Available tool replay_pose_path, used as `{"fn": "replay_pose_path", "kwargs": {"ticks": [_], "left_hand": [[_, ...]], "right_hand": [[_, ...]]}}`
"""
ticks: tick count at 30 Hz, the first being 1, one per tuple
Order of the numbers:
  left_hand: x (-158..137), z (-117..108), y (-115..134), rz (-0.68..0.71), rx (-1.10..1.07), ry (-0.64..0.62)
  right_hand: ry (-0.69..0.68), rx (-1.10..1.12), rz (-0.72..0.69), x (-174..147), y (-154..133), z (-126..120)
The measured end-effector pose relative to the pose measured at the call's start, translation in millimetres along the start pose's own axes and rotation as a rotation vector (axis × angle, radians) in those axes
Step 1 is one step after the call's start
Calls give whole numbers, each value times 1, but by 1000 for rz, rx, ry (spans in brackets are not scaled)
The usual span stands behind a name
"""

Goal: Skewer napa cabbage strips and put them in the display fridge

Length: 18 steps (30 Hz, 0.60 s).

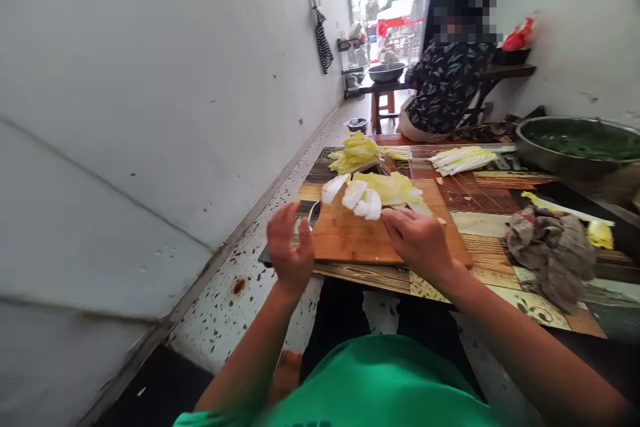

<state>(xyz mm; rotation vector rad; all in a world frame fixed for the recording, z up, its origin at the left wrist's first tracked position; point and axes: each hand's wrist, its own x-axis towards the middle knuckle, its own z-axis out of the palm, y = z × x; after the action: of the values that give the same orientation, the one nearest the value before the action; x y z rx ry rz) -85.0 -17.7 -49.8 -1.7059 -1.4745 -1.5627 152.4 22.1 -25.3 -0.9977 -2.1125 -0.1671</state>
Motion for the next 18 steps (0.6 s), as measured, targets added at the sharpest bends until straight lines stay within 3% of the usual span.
{"fn": "replay_pose_path", "kwargs": {"ticks": [2, 4, 6, 8, 13, 18], "left_hand": [[-29, 1, -6, 268, 109, -88], [-56, 7, -7, 410, 165, -299], [-76, 14, -5, 414, 206, -471], [-87, 22, -2, 376, 219, -560], [-90, 35, -1, 364, 227, -590], [-91, 36, -7, 394, 228, -627]], "right_hand": [[-162, -115, -128, -3, -4, 40], [-291, -161, -222, -11, -6, 67], [-341, -156, -244, -20, -6, 79], [-334, -144, -217, -27, -6, 82], [-340, -172, -223, -33, -3, 81], [-374, -202, -375, -36, 5, 77]]}}
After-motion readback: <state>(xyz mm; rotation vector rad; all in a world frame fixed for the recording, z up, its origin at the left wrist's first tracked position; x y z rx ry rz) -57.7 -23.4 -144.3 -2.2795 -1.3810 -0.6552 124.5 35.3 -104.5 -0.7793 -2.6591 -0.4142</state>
